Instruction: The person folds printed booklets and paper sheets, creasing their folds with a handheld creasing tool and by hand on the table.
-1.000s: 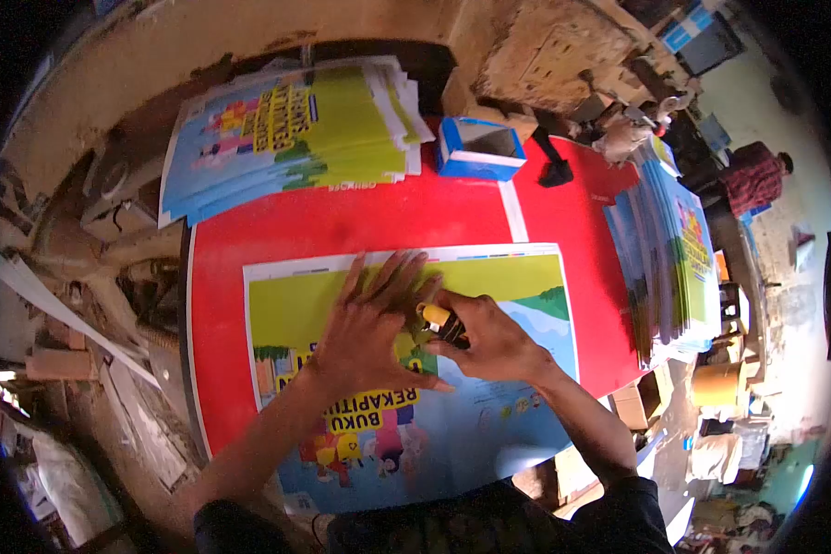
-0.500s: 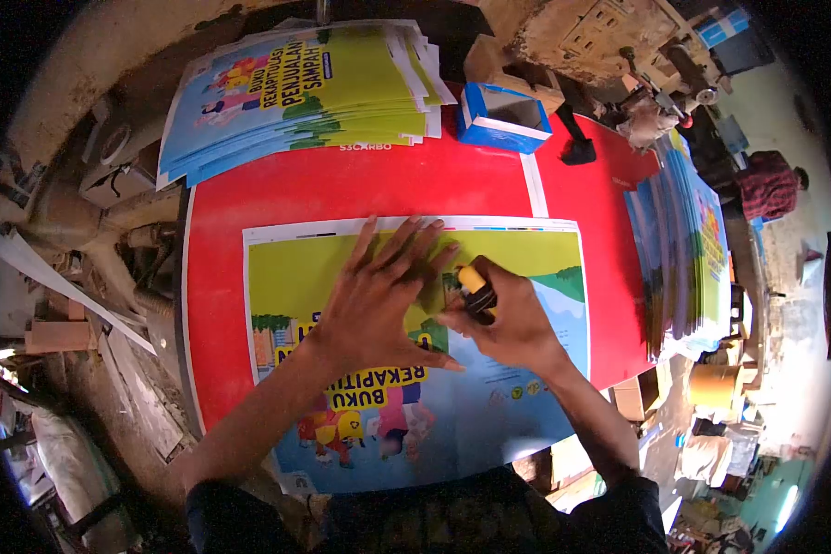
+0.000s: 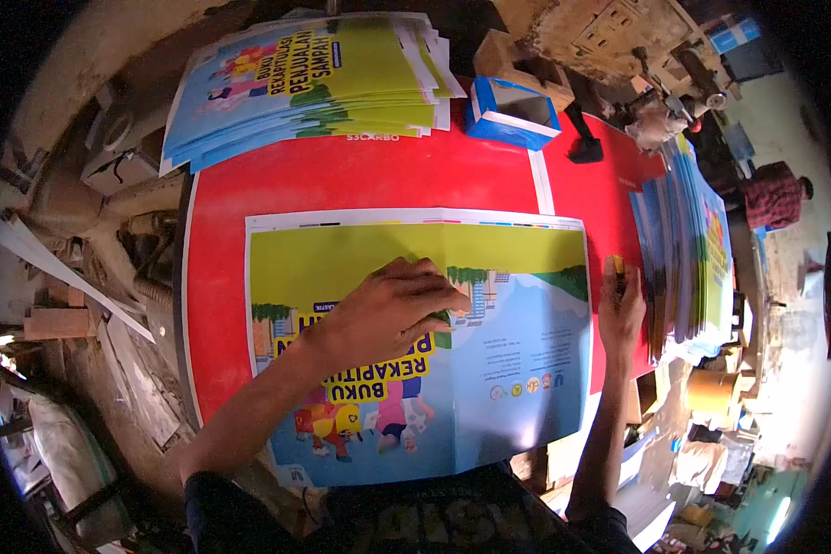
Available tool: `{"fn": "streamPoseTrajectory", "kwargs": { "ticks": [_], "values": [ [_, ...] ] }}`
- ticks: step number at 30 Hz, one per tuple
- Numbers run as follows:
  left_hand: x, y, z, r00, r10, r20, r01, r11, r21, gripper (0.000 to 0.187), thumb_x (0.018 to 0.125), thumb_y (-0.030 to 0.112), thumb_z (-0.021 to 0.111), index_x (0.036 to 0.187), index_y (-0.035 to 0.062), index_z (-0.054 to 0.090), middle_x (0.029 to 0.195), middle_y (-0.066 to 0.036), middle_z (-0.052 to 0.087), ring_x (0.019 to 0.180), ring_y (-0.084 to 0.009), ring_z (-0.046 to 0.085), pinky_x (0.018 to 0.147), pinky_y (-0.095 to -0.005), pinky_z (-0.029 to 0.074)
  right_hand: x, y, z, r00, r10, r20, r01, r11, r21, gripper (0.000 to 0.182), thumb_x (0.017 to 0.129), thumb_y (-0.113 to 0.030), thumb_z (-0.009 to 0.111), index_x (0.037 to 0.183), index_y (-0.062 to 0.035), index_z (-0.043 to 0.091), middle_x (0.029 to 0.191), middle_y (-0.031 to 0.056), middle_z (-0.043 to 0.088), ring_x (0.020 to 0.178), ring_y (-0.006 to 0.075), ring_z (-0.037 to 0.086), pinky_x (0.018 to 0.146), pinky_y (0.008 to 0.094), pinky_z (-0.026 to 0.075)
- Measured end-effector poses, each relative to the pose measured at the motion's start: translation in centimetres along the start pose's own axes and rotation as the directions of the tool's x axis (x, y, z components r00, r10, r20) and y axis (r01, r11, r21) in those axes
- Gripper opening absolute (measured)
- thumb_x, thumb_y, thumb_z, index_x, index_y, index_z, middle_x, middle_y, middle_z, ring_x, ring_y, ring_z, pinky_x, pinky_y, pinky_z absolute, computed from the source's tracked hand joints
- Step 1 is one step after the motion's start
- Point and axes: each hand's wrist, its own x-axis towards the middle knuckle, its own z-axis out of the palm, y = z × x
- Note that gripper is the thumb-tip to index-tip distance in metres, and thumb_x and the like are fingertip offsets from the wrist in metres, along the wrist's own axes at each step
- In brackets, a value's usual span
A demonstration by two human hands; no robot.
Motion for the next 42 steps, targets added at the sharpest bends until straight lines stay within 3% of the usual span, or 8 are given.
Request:
{"fn": "streamPoseTrajectory", "kwargs": {
  "ticks": [7,10,13,15,18,25,35,42],
  "values": [
    [-0.1,-0.2,1.8,0.990,0.136,-0.022,-0.126,0.960,0.249,0.038,0.094,0.019,0.062,0.130,0.0092,0.060,0.118,-0.011,0.067,0.117,-0.0293,0.062,0.109,-0.0447,0.045,-1.0,-1.7,1.1,0.972,-0.112,-0.206,-0.049,0.763,-0.645,0.041,0.103,-0.033,0.063,0.131,-0.0027,0.063,0.122,0.0263,0.066,0.118,0.0465,0.060,0.099,0.0535,0.047],
    [0.0,1.8,1.8,0.994,0.079,0.073,-0.105,0.857,0.504,0.043,0.093,0.018,0.058,0.134,0.0034,0.054,0.121,-0.016,0.064,0.117,-0.0342,0.061,0.109,-0.0462,0.045,-2.8,-4.9,1.0,0.929,-0.370,0.009,0.350,0.868,-0.352,0.037,0.096,-0.021,0.070,0.128,-0.0033,0.065,0.123,0.0236,0.067,0.120,0.0425,0.059,0.103,0.0510,0.046],
    [0.1,2.9,2.0,0.992,-0.065,0.110,0.001,0.861,0.508,0.049,0.092,0.019,0.060,0.136,0.0007,0.049,0.122,-0.018,0.063,0.117,-0.0395,0.060,0.110,-0.0497,0.044,-6.1,-11.4,1.9,0.867,-0.276,0.416,0.145,0.937,0.318,0.023,0.084,0.010,0.070,0.105,0.0009,0.070,0.101,0.0123,0.072,0.089,0.0188,0.070,0.074,0.0318,0.056],
    [-0.4,1.9,2.3,0.999,-0.020,-0.034,0.033,0.897,0.441,0.053,0.089,0.016,0.066,0.136,0.0001,0.047,0.117,-0.017,0.063,0.117,-0.0395,0.061,0.106,-0.0508,0.047,-7.1,-12.3,3.6,0.813,-0.350,0.465,0.138,0.892,0.429,0.020,0.083,0.000,0.078,0.102,-0.0017,0.072,0.090,0.0135,0.072,0.078,0.0242,0.071,0.073,0.0359,0.056],
    [0.3,-0.1,1.7,0.980,-0.191,0.050,0.196,0.969,-0.149,0.067,0.080,0.000,0.073,0.139,0.0003,0.041,0.123,-0.019,0.062,0.120,-0.0403,0.061,0.101,-0.0472,0.052,-7.1,-13.9,4.1,0.801,-0.401,0.443,0.220,0.887,0.405,0.021,0.082,-0.002,0.079,0.102,-0.0026,0.072,0.090,0.0141,0.071,0.077,0.0276,0.070,0.073,0.0370,0.056],
    [0.0,0.1,1.3,0.997,-0.078,-0.029,0.077,0.996,-0.037,0.073,0.082,0.000,0.072,0.145,0.0084,0.036,0.128,-0.023,0.062,0.118,-0.0431,0.063,0.098,-0.0487,0.055,-7.7,-14.5,5.0,0.836,-0.378,0.398,0.246,0.906,0.344,0.024,0.081,-0.001,0.080,0.104,-0.0015,0.073,0.088,0.0137,0.071,0.073,0.0253,0.070,0.069,0.0346,0.055],
    [0.6,0.1,-0.3,0.921,-0.368,-0.132,0.251,0.815,-0.523,0.076,0.095,0.017,0.071,0.156,0.0099,0.026,0.094,-0.013,0.076,0.093,-0.0299,0.076,0.088,-0.0436,0.059,-8.4,-15.3,5.2,0.863,-0.327,0.384,0.217,0.928,0.302,0.013,0.086,-0.002,0.074,0.099,-0.0047,0.074,0.088,0.0118,0.072,0.072,0.0258,0.069,0.069,0.0359,0.056],
    [0.4,-0.6,-0.6,0.945,-0.252,-0.208,0.142,0.890,-0.434,0.076,0.083,0.000,0.063,0.153,0.0078,0.033,0.113,-0.014,0.073,0.110,-0.0273,0.070,0.099,-0.0424,0.054,-9.3,-15.3,5.7,0.862,-0.362,0.354,0.277,0.923,0.268,0.014,0.091,0.002,0.064,0.104,-0.0006,0.061,0.098,0.0209,0.063,0.093,0.0438,0.061,0.077,0.0521,0.051]
  ]
}}
